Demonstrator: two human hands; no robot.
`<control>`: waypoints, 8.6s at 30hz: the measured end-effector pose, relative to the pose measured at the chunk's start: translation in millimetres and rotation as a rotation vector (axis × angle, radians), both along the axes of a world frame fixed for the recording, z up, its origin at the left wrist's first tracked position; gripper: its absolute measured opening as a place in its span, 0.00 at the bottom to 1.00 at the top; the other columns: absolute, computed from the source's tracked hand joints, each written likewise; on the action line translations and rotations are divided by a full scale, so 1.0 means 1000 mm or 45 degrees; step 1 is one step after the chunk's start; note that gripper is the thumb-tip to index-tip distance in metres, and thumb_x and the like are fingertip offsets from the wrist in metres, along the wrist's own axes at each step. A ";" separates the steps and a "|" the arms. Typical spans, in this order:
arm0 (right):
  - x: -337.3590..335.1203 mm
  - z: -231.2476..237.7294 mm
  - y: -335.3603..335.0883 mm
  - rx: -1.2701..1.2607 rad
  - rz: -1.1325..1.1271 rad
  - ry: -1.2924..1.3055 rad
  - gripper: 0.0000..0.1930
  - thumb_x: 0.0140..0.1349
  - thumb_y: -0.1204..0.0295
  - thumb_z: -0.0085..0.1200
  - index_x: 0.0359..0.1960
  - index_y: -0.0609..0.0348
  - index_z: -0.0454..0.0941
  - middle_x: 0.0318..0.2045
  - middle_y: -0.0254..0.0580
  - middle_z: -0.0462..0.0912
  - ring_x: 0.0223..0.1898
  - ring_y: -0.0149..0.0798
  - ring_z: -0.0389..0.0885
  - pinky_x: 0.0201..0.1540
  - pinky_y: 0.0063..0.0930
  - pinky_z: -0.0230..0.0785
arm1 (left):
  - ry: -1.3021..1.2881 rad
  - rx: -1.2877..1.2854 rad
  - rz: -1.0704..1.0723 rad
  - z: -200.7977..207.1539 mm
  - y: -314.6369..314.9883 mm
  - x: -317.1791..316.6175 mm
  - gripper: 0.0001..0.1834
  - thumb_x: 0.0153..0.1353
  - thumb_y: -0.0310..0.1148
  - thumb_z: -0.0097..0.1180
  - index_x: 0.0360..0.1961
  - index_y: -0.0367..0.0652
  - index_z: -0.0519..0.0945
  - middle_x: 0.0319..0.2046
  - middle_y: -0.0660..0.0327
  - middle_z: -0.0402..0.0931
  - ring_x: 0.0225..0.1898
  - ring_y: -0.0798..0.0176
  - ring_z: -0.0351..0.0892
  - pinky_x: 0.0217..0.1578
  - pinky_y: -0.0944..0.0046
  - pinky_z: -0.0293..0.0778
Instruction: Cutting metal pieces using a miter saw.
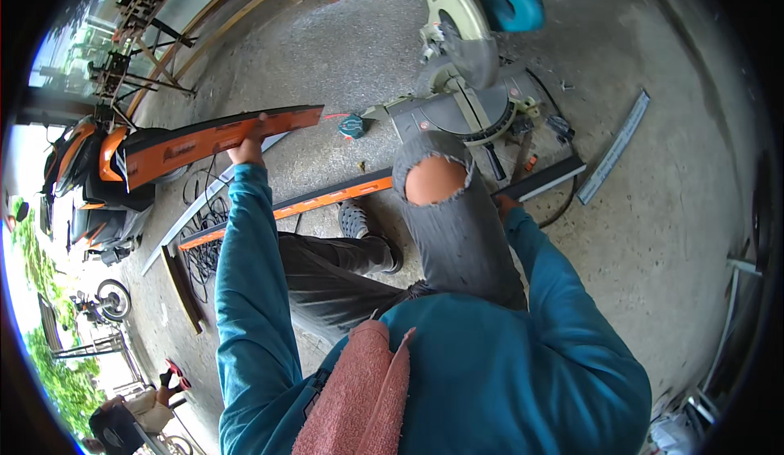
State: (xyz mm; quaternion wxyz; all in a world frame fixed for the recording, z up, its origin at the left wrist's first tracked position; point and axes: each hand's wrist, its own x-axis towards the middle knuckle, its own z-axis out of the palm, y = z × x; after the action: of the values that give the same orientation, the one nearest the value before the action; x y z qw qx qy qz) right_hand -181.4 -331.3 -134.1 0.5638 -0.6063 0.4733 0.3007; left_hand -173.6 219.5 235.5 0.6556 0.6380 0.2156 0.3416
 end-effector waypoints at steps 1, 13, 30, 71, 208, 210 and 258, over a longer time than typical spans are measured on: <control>0.006 -0.015 0.003 -0.076 0.042 -0.004 0.40 0.51 0.56 0.59 0.60 0.71 0.57 0.55 0.60 0.68 0.54 0.56 0.69 0.58 0.45 0.61 | 0.025 0.064 -0.019 -0.002 0.000 0.002 0.21 0.45 0.22 0.68 0.40 0.41 0.74 0.36 0.60 0.76 0.37 0.61 0.78 0.38 0.61 0.79; 0.009 -0.122 -0.042 -0.587 0.566 -0.111 0.22 0.57 0.53 0.47 0.44 0.59 0.74 0.47 0.50 0.77 0.49 0.50 0.75 0.56 0.41 0.64 | 0.565 0.497 -0.147 -0.099 0.102 0.009 0.19 0.50 0.35 0.65 0.42 0.37 0.78 0.38 0.59 0.79 0.40 0.61 0.77 0.45 0.60 0.73; 0.000 0.080 -0.106 -0.525 -0.264 -0.371 0.34 0.44 0.57 0.57 0.49 0.74 0.70 0.48 0.62 0.76 0.48 0.55 0.77 0.50 0.38 0.69 | 0.457 0.389 -0.388 -0.174 0.104 0.010 0.23 0.45 0.17 0.62 0.45 0.39 0.75 0.37 0.63 0.77 0.37 0.65 0.77 0.41 0.64 0.73; 0.028 0.444 0.192 1.191 1.074 -1.274 0.24 0.64 0.54 0.44 0.51 0.62 0.67 0.30 0.40 0.75 0.25 0.29 0.74 0.27 0.23 0.70 | 0.312 -1.582 -0.633 -0.089 -0.035 -0.058 0.27 0.44 0.31 0.44 0.46 0.24 0.71 0.42 0.42 0.76 0.42 0.44 0.77 0.49 0.48 0.74; 0.055 0.407 0.136 0.772 0.514 -1.561 0.23 0.63 0.71 0.48 0.58 0.63 0.59 0.37 0.46 0.77 0.30 0.32 0.78 0.35 0.26 0.73 | 1.428 1.378 -0.254 0.118 0.071 0.029 0.47 0.49 0.71 0.47 0.47 0.31 0.73 0.44 0.40 0.74 0.50 0.44 0.73 0.52 0.55 0.64; 0.066 0.428 0.218 1.128 0.757 -1.494 0.19 0.63 0.68 0.47 0.54 0.62 0.61 0.39 0.46 0.77 0.28 0.34 0.79 0.32 0.29 0.75 | 1.446 1.338 -0.239 0.117 0.070 0.035 0.49 0.48 0.72 0.48 0.48 0.31 0.73 0.45 0.40 0.74 0.51 0.44 0.73 0.53 0.55 0.64; 0.035 0.420 0.435 1.005 1.068 -1.004 0.19 0.64 0.67 0.46 0.47 0.70 0.57 0.28 0.47 0.73 0.21 0.36 0.78 0.20 0.30 0.74 | 1.415 1.227 -0.086 0.115 0.049 0.006 0.48 0.49 0.70 0.48 0.49 0.27 0.71 0.50 0.34 0.70 0.56 0.41 0.69 0.56 0.56 0.62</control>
State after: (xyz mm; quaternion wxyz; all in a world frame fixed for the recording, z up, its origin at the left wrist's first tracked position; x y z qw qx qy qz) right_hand -145.9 103.7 286.0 0.7080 -0.5516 -0.1855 0.4001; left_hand -167.3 268.2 350.7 0.1067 0.9405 0.3225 0.0043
